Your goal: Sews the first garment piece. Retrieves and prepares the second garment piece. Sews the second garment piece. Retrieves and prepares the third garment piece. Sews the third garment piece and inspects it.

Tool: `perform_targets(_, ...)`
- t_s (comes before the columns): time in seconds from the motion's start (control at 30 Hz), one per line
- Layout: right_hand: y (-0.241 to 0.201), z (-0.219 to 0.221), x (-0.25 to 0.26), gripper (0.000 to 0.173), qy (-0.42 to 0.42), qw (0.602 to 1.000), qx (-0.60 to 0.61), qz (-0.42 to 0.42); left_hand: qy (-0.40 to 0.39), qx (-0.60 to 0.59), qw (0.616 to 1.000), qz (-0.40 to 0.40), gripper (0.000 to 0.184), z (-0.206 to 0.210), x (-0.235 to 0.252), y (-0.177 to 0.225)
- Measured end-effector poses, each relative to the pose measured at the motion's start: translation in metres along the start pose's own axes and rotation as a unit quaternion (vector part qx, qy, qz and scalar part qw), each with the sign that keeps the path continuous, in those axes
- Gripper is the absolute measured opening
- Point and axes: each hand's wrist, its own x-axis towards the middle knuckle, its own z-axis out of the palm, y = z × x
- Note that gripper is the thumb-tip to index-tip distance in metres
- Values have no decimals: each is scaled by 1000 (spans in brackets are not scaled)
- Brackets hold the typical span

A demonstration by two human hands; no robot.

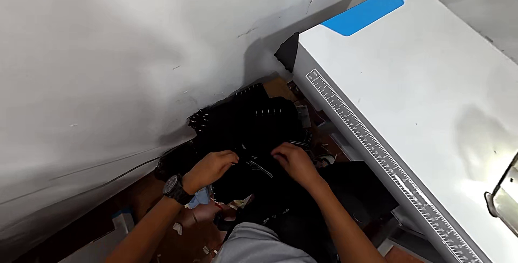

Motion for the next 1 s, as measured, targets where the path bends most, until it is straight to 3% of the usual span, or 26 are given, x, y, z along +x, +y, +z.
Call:
perform_targets(0.07,-9,23,9,18,-3,999,17,-51,11,0,1000,-23,15,3,-5,2)
perform_targets(0.13,-19,45,17,26,-6,999,-7,-35,7,2,999,-32,15,0,-6,5)
perform_targets(0.3,-10,73,27,13,27,997,74,-10,-22,22,1000,1,19,-5,-3,8)
perform_targets(0.4,-10,55,30,13,90,978,187,13,-157,65,986,8,23,-5,4,18)
perform_targets(0.47,-19,40,34,13,120,977,175,31,-252,79,964,-7,26,-5,15,28)
perform_targets(0.5,-24,36,35,13,127,979,155,32,-258,75,963,-7,25,-6,19,29)
perform_targets(0.57,-32,29,35,13,122,976,168,60,-201,7,979,-3,22,-12,25,24)
perform_targets(0.63,-39,18,34,24,83,967,210,115,-98,-79,992,-10,15,-17,32,19)
perform_targets(0.73,-51,12,31,34,67,955,250,147,28,-109,993,-31,10,-15,46,26)
perform_targets(1.0,-36,-4,12,24,109,973,202,21,117,-95,988,-34,12,-9,71,30)
